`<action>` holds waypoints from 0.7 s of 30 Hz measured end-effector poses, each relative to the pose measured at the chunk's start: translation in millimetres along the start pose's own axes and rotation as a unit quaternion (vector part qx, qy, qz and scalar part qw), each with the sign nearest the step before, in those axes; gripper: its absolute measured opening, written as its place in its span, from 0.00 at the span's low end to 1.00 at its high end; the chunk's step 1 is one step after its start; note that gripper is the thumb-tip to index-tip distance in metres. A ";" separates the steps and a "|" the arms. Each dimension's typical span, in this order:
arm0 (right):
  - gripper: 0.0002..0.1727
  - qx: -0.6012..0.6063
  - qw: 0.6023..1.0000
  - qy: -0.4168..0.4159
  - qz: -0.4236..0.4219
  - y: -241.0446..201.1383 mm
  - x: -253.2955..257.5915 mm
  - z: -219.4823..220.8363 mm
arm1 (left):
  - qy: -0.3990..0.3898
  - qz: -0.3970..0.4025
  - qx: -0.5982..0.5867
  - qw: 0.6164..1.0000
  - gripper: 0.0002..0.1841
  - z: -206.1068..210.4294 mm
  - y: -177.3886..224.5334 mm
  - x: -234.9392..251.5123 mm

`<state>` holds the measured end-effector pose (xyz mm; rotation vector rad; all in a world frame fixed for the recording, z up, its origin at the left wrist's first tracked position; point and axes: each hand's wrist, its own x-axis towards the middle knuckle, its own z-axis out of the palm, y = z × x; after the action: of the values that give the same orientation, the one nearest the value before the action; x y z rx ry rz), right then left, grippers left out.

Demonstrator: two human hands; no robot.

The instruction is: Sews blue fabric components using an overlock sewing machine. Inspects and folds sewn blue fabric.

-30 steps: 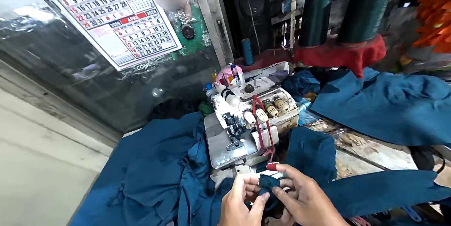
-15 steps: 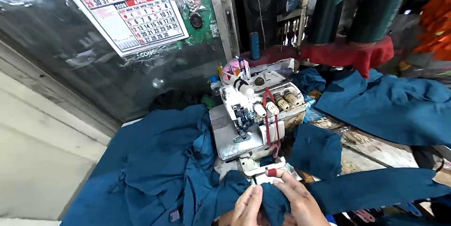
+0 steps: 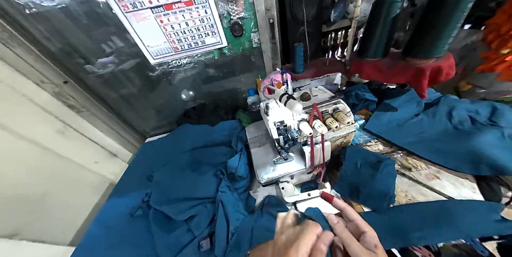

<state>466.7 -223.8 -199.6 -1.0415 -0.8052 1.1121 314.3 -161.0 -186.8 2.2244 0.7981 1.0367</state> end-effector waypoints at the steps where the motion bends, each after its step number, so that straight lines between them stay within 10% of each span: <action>1: 0.28 0.001 1.000 0.004 0.013 -0.6 1.6 -2.7 | -0.018 0.003 -0.009 1.000 0.15 9.5 -1.0 -4.9; 9: 0.33 -0.109 0.980 -0.167 -0.016 -26.2 25.8 -36.6 | 0.025 -0.015 -0.040 0.999 0.10 -30.1 1.1 20.0; 16: 0.28 -0.089 0.940 -0.327 -0.036 -32.4 30.9 -53.2 | -0.089 -0.083 -0.249 0.961 0.12 -10.0 -9.4 7.5; 21: 0.21 0.046 0.969 -0.210 -0.124 -13.0 29.5 -42.0 | -0.002 -0.191 -0.448 0.873 0.05 -2.1 4.7 17.3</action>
<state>517.0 -207.2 -200.8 -0.6122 -1.1745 1.1551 323.1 -151.4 -174.1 1.2168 0.5464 0.9298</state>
